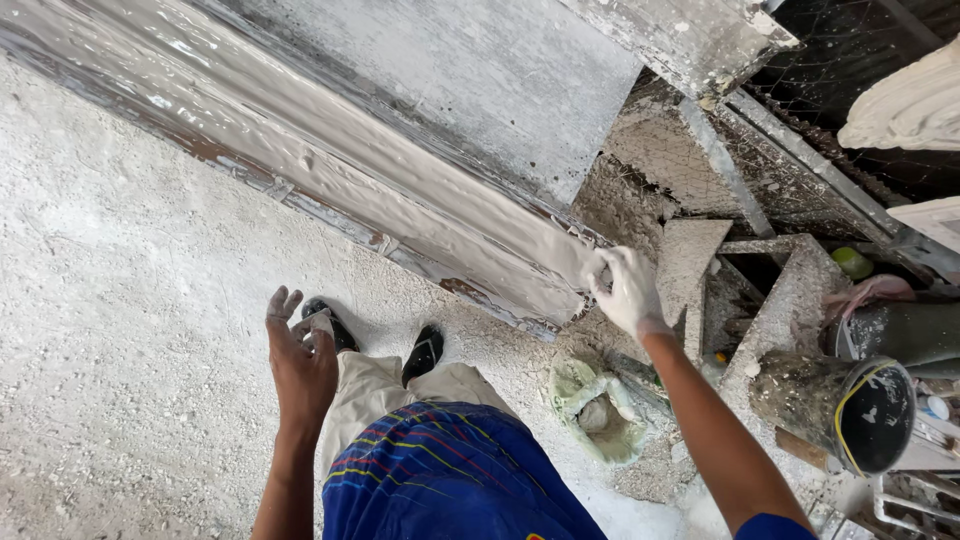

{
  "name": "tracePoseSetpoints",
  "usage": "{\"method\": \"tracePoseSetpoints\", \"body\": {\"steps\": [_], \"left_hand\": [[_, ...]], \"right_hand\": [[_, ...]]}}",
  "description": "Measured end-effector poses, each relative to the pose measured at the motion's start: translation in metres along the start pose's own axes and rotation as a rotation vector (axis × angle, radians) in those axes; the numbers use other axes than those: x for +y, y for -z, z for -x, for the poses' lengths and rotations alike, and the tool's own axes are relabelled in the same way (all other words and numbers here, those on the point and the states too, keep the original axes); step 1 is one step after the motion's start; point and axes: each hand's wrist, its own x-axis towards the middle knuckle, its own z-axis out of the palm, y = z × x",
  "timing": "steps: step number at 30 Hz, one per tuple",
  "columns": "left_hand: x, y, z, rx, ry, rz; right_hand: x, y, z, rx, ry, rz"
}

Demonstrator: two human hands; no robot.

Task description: The person scoops plaster from a bucket using a trowel and spreads it along a long rectangular mold. They repeatedly smooth the surface with the trowel and their hands, then lay thin fibers over the wet plaster and press them in. The person continues to smooth and level the plaster along the mold's length.

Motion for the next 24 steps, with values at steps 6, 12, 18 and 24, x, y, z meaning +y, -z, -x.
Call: {"method": "tracePoseSetpoints", "body": {"steps": [6,12,18,24], "left_hand": [[-0.005,-0.007,-0.002,-0.022,-0.068,-0.003],[-0.001,-0.013,-0.003,-0.046,-0.124,-0.003],[0.002,-0.023,-0.006,-0.053,-0.18,-0.052],[-0.001,-0.028,-0.005,-0.043,-0.172,-0.012]], "right_hand": [[0.001,-0.02,0.025,0.106,-0.032,-0.043],[0.007,-0.022,0.016,0.057,-0.03,-0.05],[-0.017,0.002,-0.003,-0.092,-0.215,0.018],[-0.003,0.019,0.014,-0.093,-0.197,-0.307]]}}
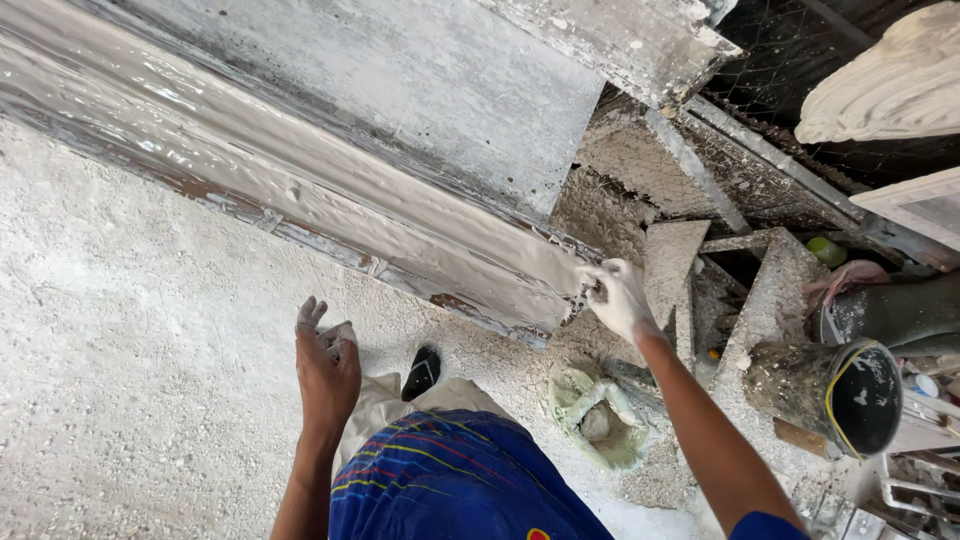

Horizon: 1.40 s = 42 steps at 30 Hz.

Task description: The person scoops plaster from a bucket using a trowel and spreads it along a long rectangular mold. They repeatedly smooth the surface with the trowel and their hands, then lay thin fibers over the wet plaster and press them in. The person continues to smooth and level the plaster along the mold's length.

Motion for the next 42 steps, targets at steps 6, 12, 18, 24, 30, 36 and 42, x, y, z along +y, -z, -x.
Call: {"method": "tracePoseSetpoints", "body": {"steps": [6,12,18,24,30,36,42], "left_hand": [[-0.004,-0.002,-0.002,-0.023,0.055,0.004],[0.007,-0.013,-0.007,-0.057,-0.039,-0.029],[0.019,-0.019,-0.011,-0.088,0.016,-0.011],[0.012,-0.015,-0.003,-0.05,-0.093,-0.048],[0.002,-0.012,0.003,-0.028,-0.053,-0.093],[0.006,-0.013,0.001,-0.027,-0.086,-0.119],[0.005,-0.011,0.001,-0.033,0.024,-0.051]], "right_hand": [[0.016,-0.039,0.047,0.114,-0.321,-0.002],[0.002,-0.08,0.05,0.223,-0.281,-0.16],[0.01,-0.079,0.027,0.321,-0.148,-0.015],[0.033,-0.081,0.016,0.439,0.106,-0.15],[0.051,-0.068,-0.01,0.298,0.314,-0.032],[0.028,-0.044,-0.015,0.295,0.355,0.07],[-0.002,-0.021,0.005,0.204,0.29,0.211]]}}
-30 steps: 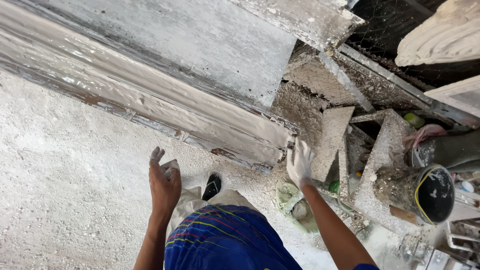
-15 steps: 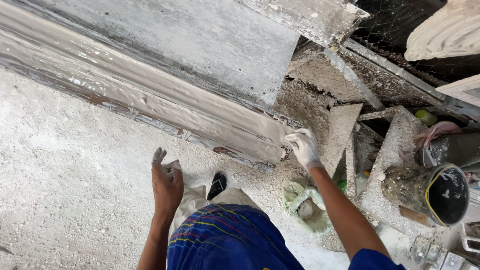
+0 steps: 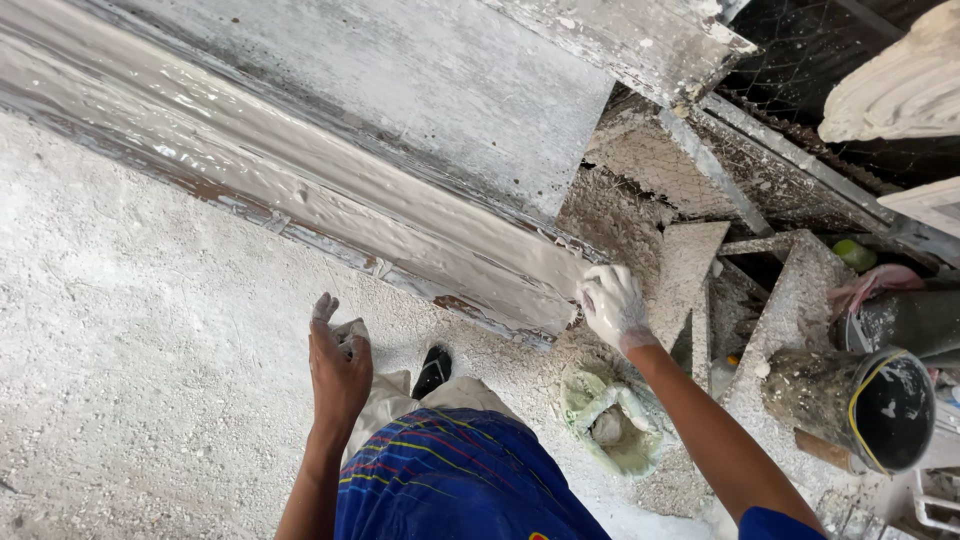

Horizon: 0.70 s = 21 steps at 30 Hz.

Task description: The person scoops plaster from a bucket using a trowel and spreads it along a long rectangular mold. They repeatedly smooth the surface with the trowel and their hands, then lay thin fibers over the wet plaster and press them in. The person continues to smooth and level the plaster along the mold's length.

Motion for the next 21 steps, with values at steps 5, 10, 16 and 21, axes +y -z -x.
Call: {"method": "tracePoseSetpoints", "body": {"steps": [5,10,16,21], "left_hand": [[-0.009,0.004,0.0,0.053,-0.089,-0.054],[-0.005,0.01,-0.004,0.033,-0.043,-0.062],[0.002,0.033,-0.015,0.036,0.272,0.031],[-0.02,0.068,-0.029,0.139,0.13,0.028]], "right_hand": [[0.002,0.002,-0.007,-0.139,-0.184,-0.041],[0.002,-0.024,-0.045,-0.194,-0.028,-0.169],[-0.045,-0.044,-0.121,-0.235,0.27,-0.027],[-0.115,-0.045,-0.197,-0.257,0.36,-0.111]]}}
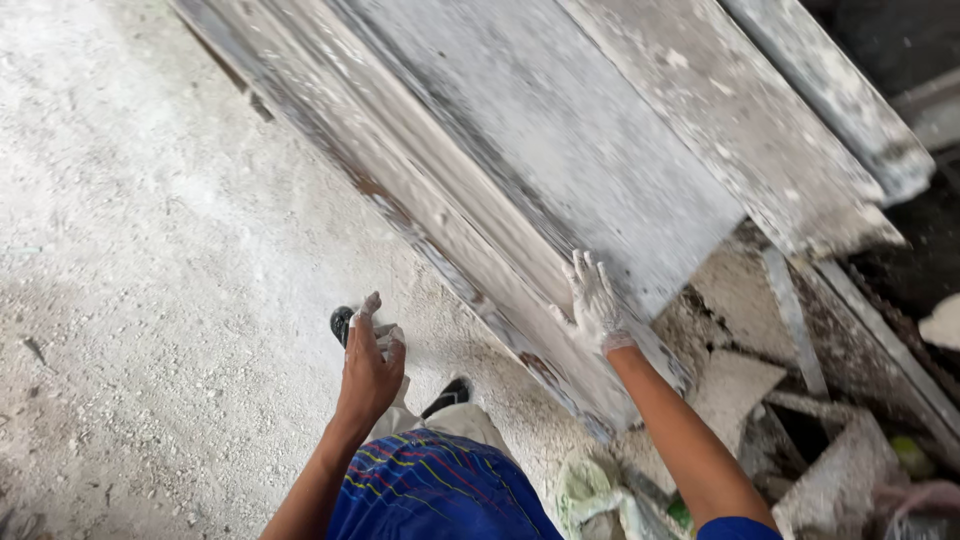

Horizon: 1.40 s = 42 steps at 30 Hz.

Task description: The person scoops plaster from a bucket using a trowel and spreads it along a long rectangular mold. They repeatedly smooth the surface with the trowel and their hands, then lay thin fibers over the wet plaster and press them in. The person continues to smooth and level the plaster along the mold's length.

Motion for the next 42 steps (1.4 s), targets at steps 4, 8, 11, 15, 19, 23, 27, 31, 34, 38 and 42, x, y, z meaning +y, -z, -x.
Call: {"method": "tracePoseSetpoints", "body": {"steps": [4,8,11,15,19,23,27,31,34,38,42], "left_hand": [[-0.025,0.034,-0.033,0.078,0.063,-0.008],[-0.059,0.074,-0.086,0.114,0.189,0.054],[-0.089,0.121,-0.136,0.151,0.156,0.082],[-0.121,0.2,-0.212,0.184,0.227,-0.017],[-0.141,0.292,-0.275,0.24,0.342,0.108],[-0.16,0.37,-0.325,0.328,0.397,0.081],[-0.186,0.422,-0.378,0.384,0.511,0.088],[-0.221,0.463,-0.452,0.374,0.591,0.081],[-0.246,0.501,-0.531,0.372,0.565,0.082],[-0.258,0.563,-0.652,0.417,0.528,0.146],[-0.266,0.62,-0.738,0.381,0.486,0.16]], "right_hand": [[-0.041,0.005,-0.095,-0.002,0.045,0.027],[-0.084,0.004,-0.217,0.011,0.053,0.051],[-0.121,0.004,-0.302,0.019,0.084,0.066],[-0.166,0.01,-0.433,-0.04,0.101,0.094],[-0.211,0.005,-0.554,0.025,0.106,0.042],[-0.247,0.004,-0.664,0.066,0.188,0.042],[-0.294,0.008,-0.776,0.013,0.166,0.03],[-0.336,0.005,-0.897,0.043,0.19,0.073],[-0.362,0.0,-0.998,0.011,0.171,0.141],[-0.412,-0.002,-1.145,0.21,0.202,0.465],[-0.458,-0.001,-1.235,-0.021,0.118,0.117]]}}
